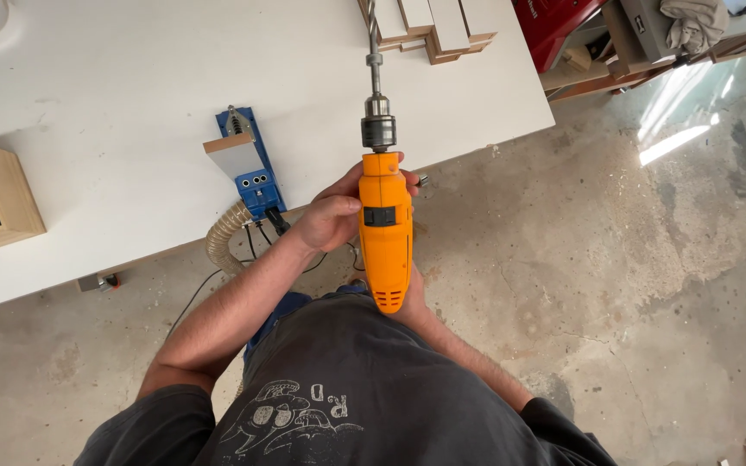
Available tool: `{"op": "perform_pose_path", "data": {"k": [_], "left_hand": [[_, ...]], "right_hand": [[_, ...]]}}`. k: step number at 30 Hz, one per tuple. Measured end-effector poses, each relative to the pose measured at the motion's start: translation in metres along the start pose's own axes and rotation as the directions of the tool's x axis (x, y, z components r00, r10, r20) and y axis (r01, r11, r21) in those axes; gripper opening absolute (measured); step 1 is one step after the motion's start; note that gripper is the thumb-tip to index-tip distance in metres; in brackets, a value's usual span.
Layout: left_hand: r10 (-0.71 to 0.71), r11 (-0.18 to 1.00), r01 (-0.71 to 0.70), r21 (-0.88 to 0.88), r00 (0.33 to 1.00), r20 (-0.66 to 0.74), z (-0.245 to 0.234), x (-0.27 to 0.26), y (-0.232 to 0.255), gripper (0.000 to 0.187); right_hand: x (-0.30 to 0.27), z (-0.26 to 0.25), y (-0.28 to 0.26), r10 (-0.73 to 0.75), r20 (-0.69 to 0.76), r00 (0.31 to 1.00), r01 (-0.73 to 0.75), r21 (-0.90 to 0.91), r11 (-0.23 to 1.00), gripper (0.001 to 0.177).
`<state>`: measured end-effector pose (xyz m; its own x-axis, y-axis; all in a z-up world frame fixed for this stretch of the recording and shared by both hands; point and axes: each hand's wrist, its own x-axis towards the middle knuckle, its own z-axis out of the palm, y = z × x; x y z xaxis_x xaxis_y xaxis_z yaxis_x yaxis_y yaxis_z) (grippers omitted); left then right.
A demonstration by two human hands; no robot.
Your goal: Drilling pocket holes in wooden boards using a pocket hole jig and a power drill
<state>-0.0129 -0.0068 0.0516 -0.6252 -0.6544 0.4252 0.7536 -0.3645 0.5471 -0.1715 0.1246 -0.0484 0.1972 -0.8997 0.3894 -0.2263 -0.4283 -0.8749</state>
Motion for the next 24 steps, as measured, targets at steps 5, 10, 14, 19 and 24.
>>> {"op": "perform_pose_path", "data": {"k": [5, 10, 14, 19, 24], "left_hand": [[0.008, 1.0, -0.008, 0.007, 1.0, -0.008, -0.006, 0.001, -0.004, 0.085], [-0.017, 0.998, 0.02, 0.053, 0.999, -0.045, -0.025, -0.01, -0.026, 0.085], [-0.015, 0.994, 0.02, 0.104, 0.999, -0.053, -0.004, -0.008, -0.022, 0.081], [-0.007, 0.986, 0.018, 0.167, 0.998, -0.068, 0.009, -0.009, -0.022, 0.08], [-0.011, 0.988, 0.023, 0.153, 0.997, -0.079, 0.008, -0.01, -0.024, 0.081]], "right_hand": [[-0.006, -0.003, 0.005, 0.032, -0.017, 0.999, -0.032, 0.024, 0.999, 0.021], [-0.003, -0.007, -0.002, 0.063, -0.017, 0.998, -0.062, 0.047, 0.997, 0.028], [0.001, -0.009, -0.011, 0.069, 0.114, 0.991, -0.081, 0.102, 0.991, 0.031], [-0.014, 0.005, 0.006, 0.082, 0.144, 0.986, -0.099, 0.113, 0.989, 0.031], [-0.01, 0.001, 0.0, 0.074, 0.131, 0.989, -0.083, 0.06, 0.995, 0.031]]}}
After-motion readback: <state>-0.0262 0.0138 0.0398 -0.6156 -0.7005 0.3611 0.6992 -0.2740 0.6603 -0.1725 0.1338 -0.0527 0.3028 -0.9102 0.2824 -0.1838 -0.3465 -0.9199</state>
